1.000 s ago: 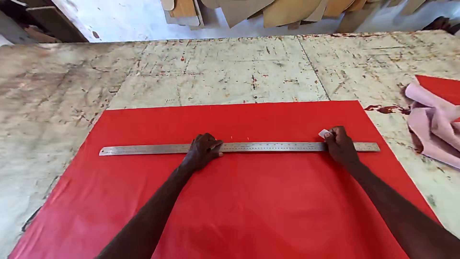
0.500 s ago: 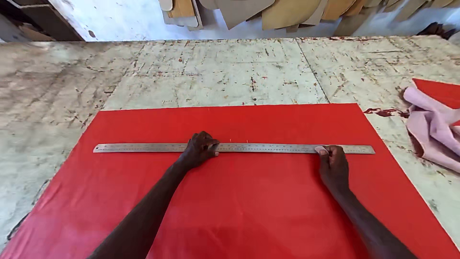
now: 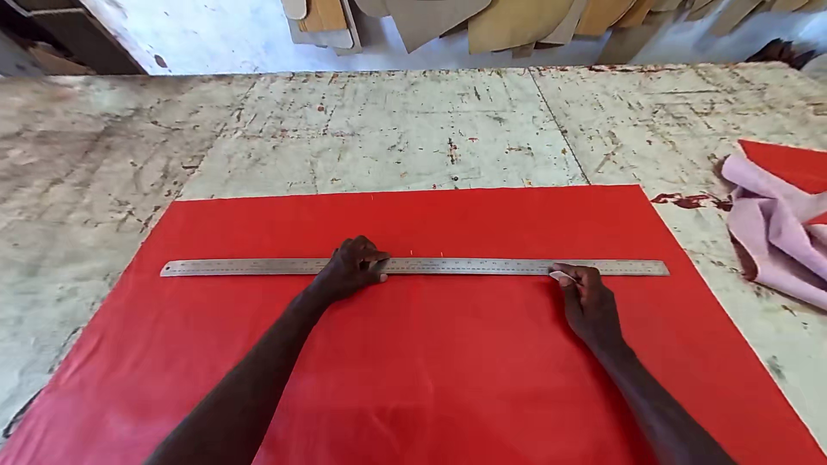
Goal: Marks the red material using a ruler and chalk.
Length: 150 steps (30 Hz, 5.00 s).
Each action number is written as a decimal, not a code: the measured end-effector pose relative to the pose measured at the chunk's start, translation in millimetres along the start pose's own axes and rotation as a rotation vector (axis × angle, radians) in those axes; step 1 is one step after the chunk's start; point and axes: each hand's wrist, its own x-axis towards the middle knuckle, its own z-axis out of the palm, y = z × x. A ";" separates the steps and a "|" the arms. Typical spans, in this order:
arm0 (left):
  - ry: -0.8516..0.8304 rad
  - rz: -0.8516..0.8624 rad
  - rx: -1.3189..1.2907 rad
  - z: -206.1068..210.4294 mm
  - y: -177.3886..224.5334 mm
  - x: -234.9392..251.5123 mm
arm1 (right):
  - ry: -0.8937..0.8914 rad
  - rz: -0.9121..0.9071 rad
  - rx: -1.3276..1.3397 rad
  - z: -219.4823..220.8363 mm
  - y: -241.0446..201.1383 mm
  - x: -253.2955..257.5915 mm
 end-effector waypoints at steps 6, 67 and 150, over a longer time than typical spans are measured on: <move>0.003 -0.019 -0.003 -19.4 -18.2 -12.0 | -0.035 -0.067 -0.039 0.4 -1.6 0.9; -0.260 -0.068 0.125 -63.4 -33.4 -3.4 | -0.113 -0.130 -0.051 2.7 -6.1 1.7; 0.071 0.061 0.369 176.3 188.1 43.3 | -0.176 0.289 -0.137 -26.1 13.3 94.1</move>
